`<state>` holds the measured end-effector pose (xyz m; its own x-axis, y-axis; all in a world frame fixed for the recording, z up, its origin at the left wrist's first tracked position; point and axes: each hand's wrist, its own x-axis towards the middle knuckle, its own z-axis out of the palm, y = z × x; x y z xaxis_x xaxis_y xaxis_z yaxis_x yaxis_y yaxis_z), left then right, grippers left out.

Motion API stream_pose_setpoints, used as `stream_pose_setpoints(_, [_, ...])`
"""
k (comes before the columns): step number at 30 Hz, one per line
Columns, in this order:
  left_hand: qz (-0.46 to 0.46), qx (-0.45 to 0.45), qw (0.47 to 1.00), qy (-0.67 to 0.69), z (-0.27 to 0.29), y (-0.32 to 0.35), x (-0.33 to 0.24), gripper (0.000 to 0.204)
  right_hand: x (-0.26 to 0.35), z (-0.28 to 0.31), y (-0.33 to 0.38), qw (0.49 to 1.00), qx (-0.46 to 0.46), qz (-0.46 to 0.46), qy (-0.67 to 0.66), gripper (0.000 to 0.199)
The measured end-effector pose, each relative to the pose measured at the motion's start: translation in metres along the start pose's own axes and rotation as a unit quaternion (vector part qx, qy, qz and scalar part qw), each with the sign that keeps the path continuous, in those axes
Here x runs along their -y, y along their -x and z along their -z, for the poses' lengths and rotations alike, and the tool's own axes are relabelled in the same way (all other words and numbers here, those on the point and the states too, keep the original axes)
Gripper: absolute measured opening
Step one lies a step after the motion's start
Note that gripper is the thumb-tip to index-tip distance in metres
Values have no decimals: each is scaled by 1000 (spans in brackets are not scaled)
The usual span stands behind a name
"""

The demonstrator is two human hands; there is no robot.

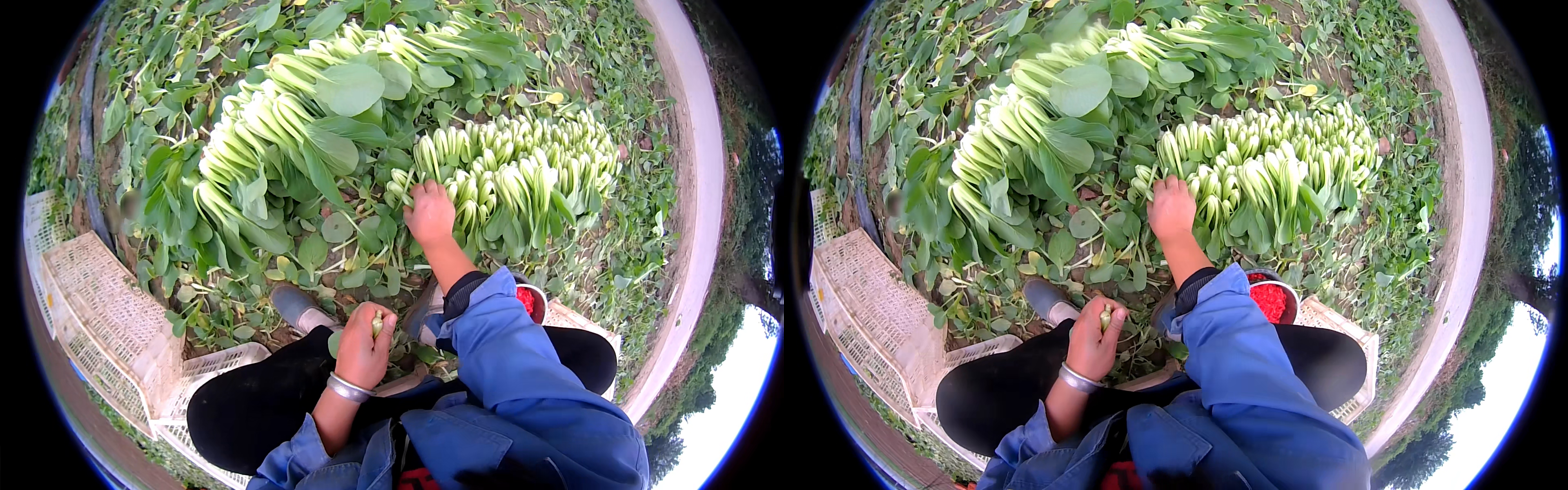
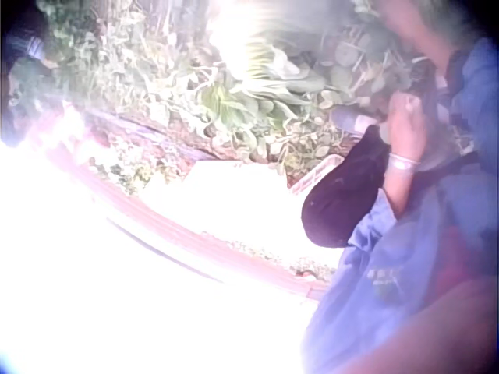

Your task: The person gathers small green vegetables from a pile on the ground, aligns them into a bunch, and secures them with a red rubber band. The person then places the completed bundle into a nearby white plastic crate.

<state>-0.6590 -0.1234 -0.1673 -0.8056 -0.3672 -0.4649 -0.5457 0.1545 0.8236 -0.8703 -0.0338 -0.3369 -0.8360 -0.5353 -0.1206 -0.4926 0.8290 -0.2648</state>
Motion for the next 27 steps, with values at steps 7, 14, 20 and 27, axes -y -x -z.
stream_pose_setpoints(7, [78, -4, 994, 71, -9, 8, -5, 27, -20, 47, 67, 940, -143, -206, -229, 27])
stream_pose_setpoints(14, [44, 32, 996, 69, -6, 6, -12, 26, -88, 55, 55, 981, -105, -151, -57, 27])
stream_pose_setpoints(20, [-67, -79, 992, 76, -12, 6, -13, 24, -25, 119, 100, 965, 40, -117, -232, 23])
stream_pose_setpoints(27, [-4, -38, 960, 276, -20, 29, -34, 21, 51, 205, 156, 884, 74, -25, -461, 26])
